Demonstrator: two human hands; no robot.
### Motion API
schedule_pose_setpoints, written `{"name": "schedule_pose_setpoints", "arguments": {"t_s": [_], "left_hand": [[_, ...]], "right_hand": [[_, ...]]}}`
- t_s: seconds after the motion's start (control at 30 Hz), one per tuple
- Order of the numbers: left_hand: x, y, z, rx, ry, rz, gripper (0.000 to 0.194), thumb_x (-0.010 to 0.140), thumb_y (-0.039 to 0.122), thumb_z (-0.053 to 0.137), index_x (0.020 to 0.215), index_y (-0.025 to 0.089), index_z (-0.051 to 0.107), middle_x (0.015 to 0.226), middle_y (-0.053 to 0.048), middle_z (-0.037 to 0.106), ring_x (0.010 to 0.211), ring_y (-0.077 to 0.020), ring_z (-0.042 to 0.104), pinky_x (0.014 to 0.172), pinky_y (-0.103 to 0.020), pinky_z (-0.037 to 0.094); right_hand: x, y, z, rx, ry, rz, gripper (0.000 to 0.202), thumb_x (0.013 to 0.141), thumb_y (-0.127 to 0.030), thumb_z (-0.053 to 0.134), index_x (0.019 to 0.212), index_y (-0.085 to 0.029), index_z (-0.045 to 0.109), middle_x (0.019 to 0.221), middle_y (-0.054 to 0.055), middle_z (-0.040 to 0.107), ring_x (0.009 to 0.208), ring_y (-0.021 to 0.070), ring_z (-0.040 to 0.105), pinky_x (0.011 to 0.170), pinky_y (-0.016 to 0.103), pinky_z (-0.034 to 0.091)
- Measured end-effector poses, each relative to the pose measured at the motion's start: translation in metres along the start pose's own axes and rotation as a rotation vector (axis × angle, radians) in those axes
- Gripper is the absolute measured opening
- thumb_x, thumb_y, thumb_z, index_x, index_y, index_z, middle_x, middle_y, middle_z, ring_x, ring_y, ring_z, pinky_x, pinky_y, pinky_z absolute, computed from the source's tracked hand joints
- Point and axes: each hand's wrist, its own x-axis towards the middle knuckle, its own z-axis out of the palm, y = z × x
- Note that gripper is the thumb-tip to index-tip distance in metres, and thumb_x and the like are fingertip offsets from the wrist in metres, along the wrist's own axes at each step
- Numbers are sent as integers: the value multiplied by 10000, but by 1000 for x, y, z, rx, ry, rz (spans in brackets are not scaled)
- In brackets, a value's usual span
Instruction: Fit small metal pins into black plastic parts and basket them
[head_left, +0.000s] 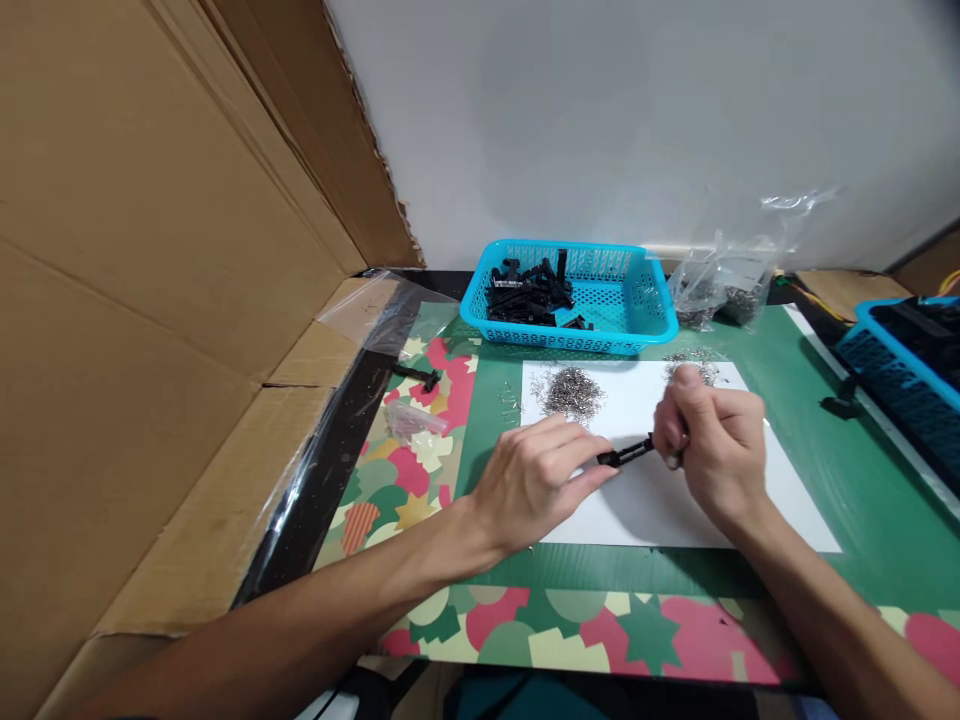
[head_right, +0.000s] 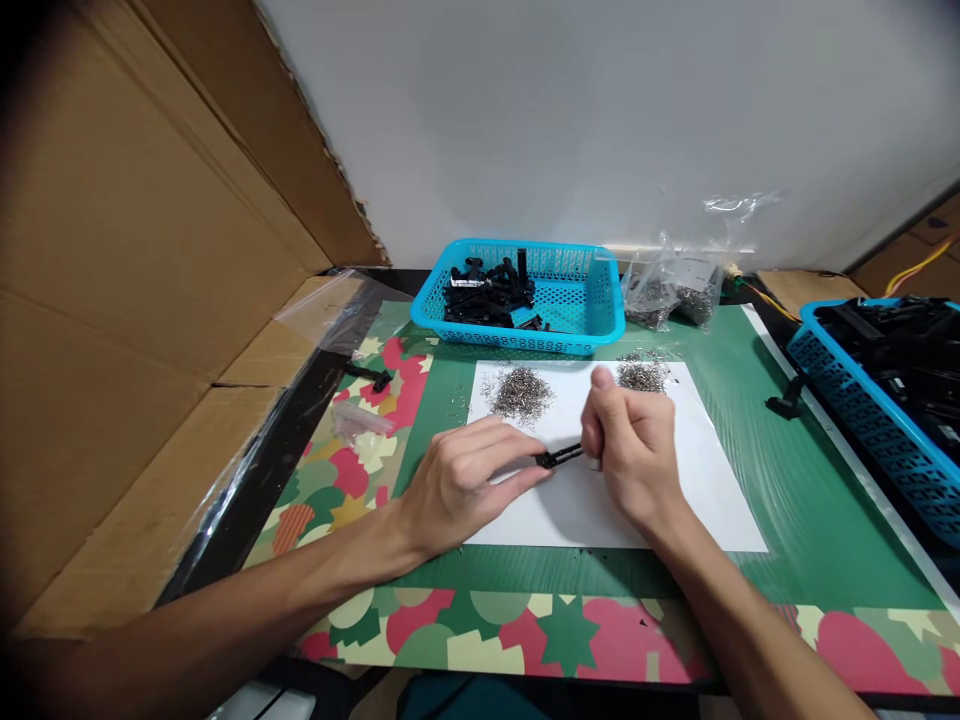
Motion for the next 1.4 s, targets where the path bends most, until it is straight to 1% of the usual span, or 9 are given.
{"name": "schedule_pose_setpoints", "arguments": {"t_s": [0.07, 0.13, 0.23, 0.33, 0.5, 0.63, 0.83, 1.27, 1.4], "left_hand": [[0, 0, 0, -2, 22, -38, 133, 986, 260, 755, 1067, 158, 730, 959, -30, 789, 881, -203, 735, 746, -313, 567], [1, 0, -1, -4, 21, -69, 137, 987, 261, 754, 1082, 167, 726, 996, -35, 786, 925, -206, 742, 775, -314, 578], [2, -1, -2, -8, 11, -97, 138, 981, 243, 759, 1095, 175, 725, 1023, -39, 789, 939, -211, 748, 792, -318, 582], [2, -2, -3, -9, -2, -122, 138, 968, 216, 766, 1095, 174, 731, 1020, -44, 793, 930, -219, 750, 788, -327, 578], [3, -3, -2, 5, -21, -135, 114, 965, 229, 774, 1064, 182, 742, 995, -37, 801, 909, -219, 747, 764, -321, 559], [2, -3, -2, 16, -31, -149, 112, 957, 238, 785, 1046, 179, 751, 968, -33, 801, 885, -222, 746, 750, -324, 549], [1, -4, -2, 10, -38, -160, 120, 950, 230, 792, 1053, 178, 760, 954, -32, 804, 871, -226, 751, 752, -333, 554], [0, -4, -1, -18, 13, -124, 103, 923, 211, 820, 990, 158, 763, 946, -43, 820, 830, -208, 772, 730, -311, 574], [0, -3, -1, -17, 24, -126, 108, 905, 193, 834, 976, 154, 763, 944, -37, 826, 786, -197, 770, 678, -296, 560]], "right_hand": [[3, -2, -8, 38, 4, -26, 672, 1085, -536, 518, 496, -225, 431, 413, -29, 444, 370, 99, 431, 434, 278, 290], [8, -5, -15, -5, -86, -38, 645, 1096, -520, 496, 529, -220, 438, 445, -31, 449, 405, 101, 434, 466, 277, 308], [13, -8, -21, -171, -310, -19, 528, 1080, -491, 535, 647, -192, 582, 559, -26, 497, 515, 109, 423, 524, 270, 328], [14, -9, -24, -343, -507, 50, 321, 1040, -421, 609, 856, -185, 726, 633, -32, 500, 594, 123, 415, 549, 267, 311], [13, -8, -27, -454, -638, 97, 224, 1001, -319, 629, 944, -186, 801, 615, -51, 412, 590, 117, 355, 539, 268, 262], [13, -7, -28, -470, -659, 70, 198, 968, -276, 653, 979, -186, 829, 614, -60, 380, 578, 105, 333, 537, 261, 260], [11, -4, -26, -448, -641, 40, 175, 934, -253, 674, 912, -181, 833, 590, -65, 361, 557, 98, 311, 529, 261, 251], [14, 6, -21, -221, -623, 177, 173, 888, -256, 702, 839, -128, 807, 559, -75, 346, 558, 88, 286, 524, 247, 229], [13, 10, -21, -186, -617, 225, 176, 888, -259, 697, 861, -122, 804, 560, -83, 318, 560, 88, 278, 524, 247, 233]]}}
